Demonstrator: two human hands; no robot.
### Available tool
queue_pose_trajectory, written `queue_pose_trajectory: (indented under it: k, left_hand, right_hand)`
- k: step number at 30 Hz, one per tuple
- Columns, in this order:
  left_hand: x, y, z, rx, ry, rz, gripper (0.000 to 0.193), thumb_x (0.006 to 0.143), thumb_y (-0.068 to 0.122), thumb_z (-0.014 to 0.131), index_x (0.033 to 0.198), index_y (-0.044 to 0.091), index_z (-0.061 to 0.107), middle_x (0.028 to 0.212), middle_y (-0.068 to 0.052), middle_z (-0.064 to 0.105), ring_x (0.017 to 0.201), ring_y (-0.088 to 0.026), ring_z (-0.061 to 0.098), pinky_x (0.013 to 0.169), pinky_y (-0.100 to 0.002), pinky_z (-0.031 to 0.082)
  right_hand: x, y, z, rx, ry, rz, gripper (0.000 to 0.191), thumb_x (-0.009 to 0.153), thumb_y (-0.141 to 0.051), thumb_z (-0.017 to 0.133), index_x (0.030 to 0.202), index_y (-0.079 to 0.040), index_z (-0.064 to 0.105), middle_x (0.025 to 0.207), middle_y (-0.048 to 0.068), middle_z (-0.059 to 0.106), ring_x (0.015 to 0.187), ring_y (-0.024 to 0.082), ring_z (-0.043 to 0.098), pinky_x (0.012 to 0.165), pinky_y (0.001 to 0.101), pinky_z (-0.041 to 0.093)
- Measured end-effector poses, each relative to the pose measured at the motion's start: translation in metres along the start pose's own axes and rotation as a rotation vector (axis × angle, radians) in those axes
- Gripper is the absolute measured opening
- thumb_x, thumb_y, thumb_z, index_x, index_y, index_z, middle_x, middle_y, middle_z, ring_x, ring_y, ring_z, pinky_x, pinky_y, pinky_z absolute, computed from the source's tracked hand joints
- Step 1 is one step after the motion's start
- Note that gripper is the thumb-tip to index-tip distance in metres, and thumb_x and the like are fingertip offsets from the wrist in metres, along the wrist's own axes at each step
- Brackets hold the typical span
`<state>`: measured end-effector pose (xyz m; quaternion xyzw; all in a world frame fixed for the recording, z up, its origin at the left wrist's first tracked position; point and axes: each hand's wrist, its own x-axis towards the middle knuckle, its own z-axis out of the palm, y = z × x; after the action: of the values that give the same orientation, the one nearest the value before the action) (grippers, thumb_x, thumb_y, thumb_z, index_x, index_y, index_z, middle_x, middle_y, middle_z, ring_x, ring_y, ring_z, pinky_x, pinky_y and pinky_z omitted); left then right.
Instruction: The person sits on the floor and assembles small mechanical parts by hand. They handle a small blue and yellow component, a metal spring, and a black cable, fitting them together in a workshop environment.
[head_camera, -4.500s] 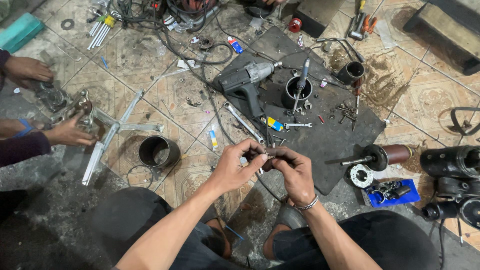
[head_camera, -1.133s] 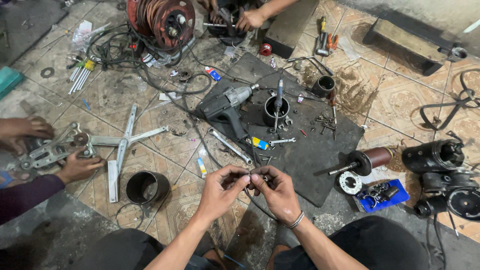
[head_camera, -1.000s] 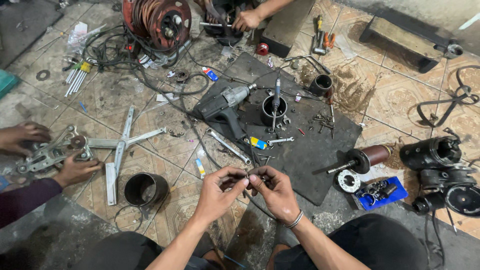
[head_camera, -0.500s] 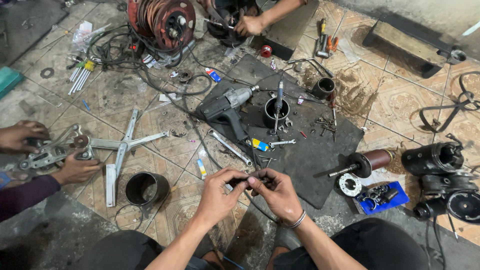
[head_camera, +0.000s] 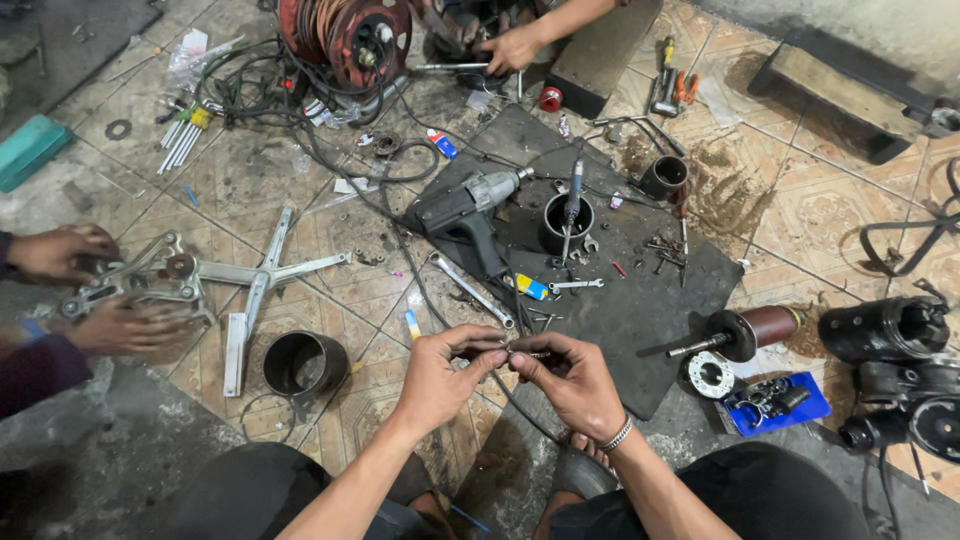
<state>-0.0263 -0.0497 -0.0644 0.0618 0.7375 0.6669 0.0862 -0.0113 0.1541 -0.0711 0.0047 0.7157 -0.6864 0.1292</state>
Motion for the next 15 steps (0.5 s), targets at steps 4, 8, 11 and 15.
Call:
queue_pose_trajectory:
  k: [4, 8, 11, 15]
  left_hand:
    - [-0.001, 0.007, -0.002, 0.042, -0.040, 0.025, 0.026, 0.088, 0.008, 0.077, 0.114, 0.002, 0.076, 0.099, -0.009, 0.083, 0.093, -0.012, 0.077, 0.083, -0.027, 0.060]
    - [-0.001, 0.015, -0.006, 0.104, -0.079, -0.025, 0.031, 0.087, 0.009, 0.077, 0.118, 0.005, 0.076, 0.097, -0.009, 0.083, 0.089, -0.012, 0.077, 0.082, -0.028, 0.060]
    - [-0.001, 0.017, -0.006, 0.115, -0.088, 0.025, 0.030, 0.089, 0.008, 0.077, 0.119, 0.005, 0.076, 0.101, -0.009, 0.083, 0.093, -0.012, 0.078, 0.084, -0.029, 0.059]
    - [0.000, 0.015, -0.003, 0.090, -0.052, 0.036, 0.029, 0.088, 0.008, 0.076, 0.117, 0.004, 0.075, 0.100, -0.009, 0.082, 0.091, -0.012, 0.076, 0.081, -0.029, 0.059]
  right_hand:
    - [-0.001, -0.008, 0.001, -0.080, 0.016, 0.046, 0.027, 0.087, -0.019, 0.078, 0.105, 0.002, 0.078, 0.086, 0.006, 0.079, 0.078, 0.009, 0.071, 0.069, 0.0256, 0.059]
    - [-0.001, -0.015, 0.001, -0.181, 0.040, 0.054, 0.028, 0.087, -0.022, 0.078, 0.104, 0.001, 0.078, 0.082, 0.006, 0.079, 0.075, 0.009, 0.070, 0.065, 0.0255, 0.057]
    - [0.000, -0.015, 0.002, -0.193, 0.055, 0.046, 0.028, 0.088, -0.022, 0.077, 0.104, 0.001, 0.077, 0.081, 0.006, 0.079, 0.075, 0.009, 0.071, 0.065, 0.0255, 0.057]
    - [0.000, -0.011, 0.003, -0.146, 0.055, 0.025, 0.028, 0.089, -0.021, 0.076, 0.104, 0.002, 0.077, 0.083, 0.006, 0.079, 0.077, 0.008, 0.071, 0.068, 0.0251, 0.058]
